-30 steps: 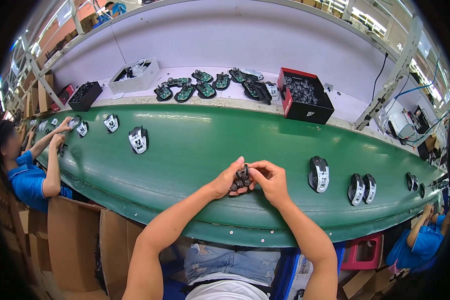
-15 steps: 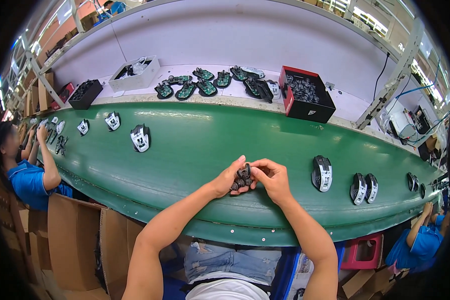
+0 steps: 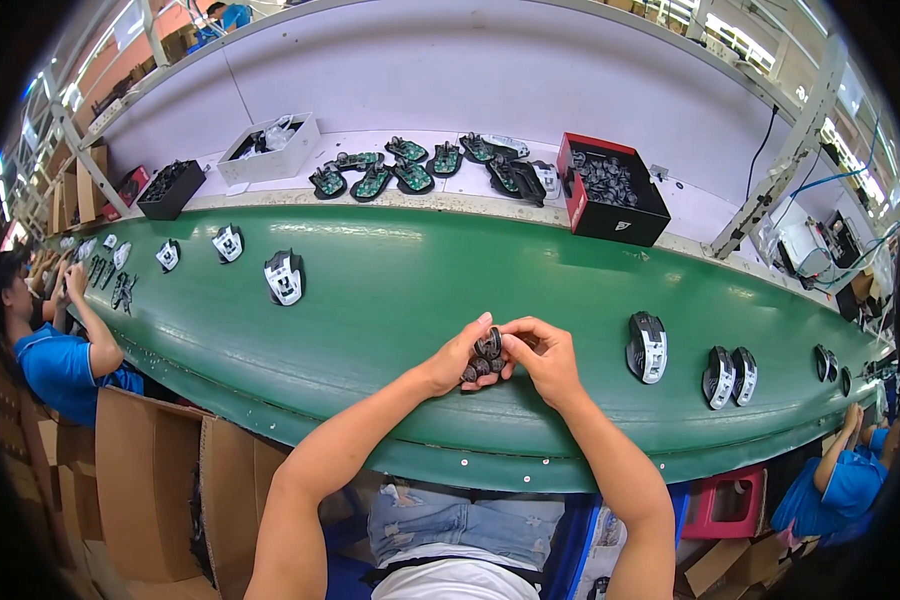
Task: The person assembles computer mice by pressing scroll wheel components together by hand, inserting the assembled scroll wheels into mouse circuit board bases on the conveyor belt, and attaching top covers to the mouse bases.
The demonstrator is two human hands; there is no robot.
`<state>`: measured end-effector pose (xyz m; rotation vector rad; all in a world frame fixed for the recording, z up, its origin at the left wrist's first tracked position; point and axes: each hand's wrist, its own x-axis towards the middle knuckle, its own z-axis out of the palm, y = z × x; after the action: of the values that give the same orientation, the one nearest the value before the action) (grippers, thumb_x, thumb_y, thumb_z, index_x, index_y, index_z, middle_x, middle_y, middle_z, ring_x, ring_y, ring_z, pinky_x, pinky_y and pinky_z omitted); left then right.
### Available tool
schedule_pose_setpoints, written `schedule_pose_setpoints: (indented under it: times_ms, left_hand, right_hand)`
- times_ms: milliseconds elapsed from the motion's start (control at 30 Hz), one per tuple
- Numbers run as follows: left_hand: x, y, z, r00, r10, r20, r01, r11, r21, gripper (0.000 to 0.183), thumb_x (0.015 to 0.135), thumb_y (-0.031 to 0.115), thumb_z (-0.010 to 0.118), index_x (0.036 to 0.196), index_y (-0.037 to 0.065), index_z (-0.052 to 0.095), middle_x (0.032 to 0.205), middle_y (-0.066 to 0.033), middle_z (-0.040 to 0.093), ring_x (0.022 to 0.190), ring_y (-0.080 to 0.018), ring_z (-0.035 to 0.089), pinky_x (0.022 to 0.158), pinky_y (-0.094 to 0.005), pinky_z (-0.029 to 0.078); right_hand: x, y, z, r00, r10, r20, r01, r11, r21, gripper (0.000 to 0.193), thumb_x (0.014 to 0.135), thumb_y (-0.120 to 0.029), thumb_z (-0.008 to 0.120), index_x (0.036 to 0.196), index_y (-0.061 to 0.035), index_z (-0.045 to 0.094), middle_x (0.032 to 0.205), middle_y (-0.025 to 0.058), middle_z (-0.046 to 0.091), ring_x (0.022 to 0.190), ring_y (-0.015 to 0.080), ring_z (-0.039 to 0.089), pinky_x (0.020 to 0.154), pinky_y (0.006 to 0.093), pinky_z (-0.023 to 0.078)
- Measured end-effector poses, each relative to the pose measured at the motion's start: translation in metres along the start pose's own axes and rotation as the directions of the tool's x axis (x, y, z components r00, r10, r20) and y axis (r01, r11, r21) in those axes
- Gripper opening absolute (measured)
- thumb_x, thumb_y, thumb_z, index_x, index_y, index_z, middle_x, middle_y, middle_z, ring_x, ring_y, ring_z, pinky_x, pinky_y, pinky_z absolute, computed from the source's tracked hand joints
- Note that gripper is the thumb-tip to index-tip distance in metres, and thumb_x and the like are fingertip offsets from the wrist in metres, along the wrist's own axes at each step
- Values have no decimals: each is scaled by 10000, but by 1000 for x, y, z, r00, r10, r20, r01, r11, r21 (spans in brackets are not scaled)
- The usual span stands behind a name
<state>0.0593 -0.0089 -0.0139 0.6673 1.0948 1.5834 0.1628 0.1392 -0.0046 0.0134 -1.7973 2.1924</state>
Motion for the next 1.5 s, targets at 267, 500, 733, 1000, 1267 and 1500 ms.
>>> schedule_pose_setpoints:
  times_ms: [267, 500, 733, 1000, 1267, 1500]
  left_hand:
    - [2, -2, 0, 999, -23, -24, 23, 1000, 4, 697, 991, 657, 254, 972, 44, 585, 787, -104, 618, 518, -103, 501, 379, -209, 360]
    - [1, -3, 0, 1000, -2, -2, 2, 1000, 2, 638, 1016, 626, 245, 912, 70, 539, 764, -69, 611, 499, -80, 494, 353, -200, 338]
    - [2, -2, 4, 999, 12, -39, -12, 1000, 6, 596, 1026, 591, 277, 900, 70, 538, 751, -72, 611, 481, -82, 489, 351, -202, 342]
    - [3, -4, 2, 999, 27, -43, -26, 999, 25, 605, 1022, 592, 261, 951, 65, 549, 751, -81, 610, 480, -85, 483, 358, -202, 342]
    - [3, -1, 6, 998, 41, -46, -41, 999, 9, 596, 1029, 585, 262, 881, 75, 531, 738, -74, 613, 466, -83, 480, 353, -205, 344]
    - [5, -2, 3, 1000, 8, -13, -9, 999, -34, 620, 1015, 625, 241, 930, 80, 524, 781, -80, 600, 500, -95, 477, 361, -208, 332]
  right_hand:
    - [0, 1, -3, 1000, 10, 15, -10, 999, 30, 153, 954, -37, 635, 1074, 52, 670, 883, 101, 677, 687, 139, 635, 572, 263, 550]
    - [0, 1, -4, 999, 12, 39, -12, 1000, 18, 152, 953, -31, 636, 1071, 58, 669, 920, 107, 682, 708, 147, 643, 579, 263, 551]
    - [-1, 1, -3, 999, -45, 25, 45, 999, 5, 138, 939, -8, 647, 1056, 61, 670, 994, 114, 681, 729, 155, 654, 593, 268, 557]
    - [-1, 5, -5, 998, -54, 38, 55, 998, -24, 128, 932, 2, 651, 1045, 58, 672, 1006, 117, 680, 742, 157, 657, 594, 269, 559]
    - [-2, 2, -4, 998, -65, 18, 66, 997, -38, 112, 934, -15, 659, 1021, 55, 664, 962, 102, 666, 726, 146, 650, 582, 262, 555]
    - [-2, 5, -4, 998, -60, -26, 58, 996, -66, 97, 944, -52, 661, 972, 39, 642, 932, 83, 656, 727, 136, 646, 579, 257, 554]
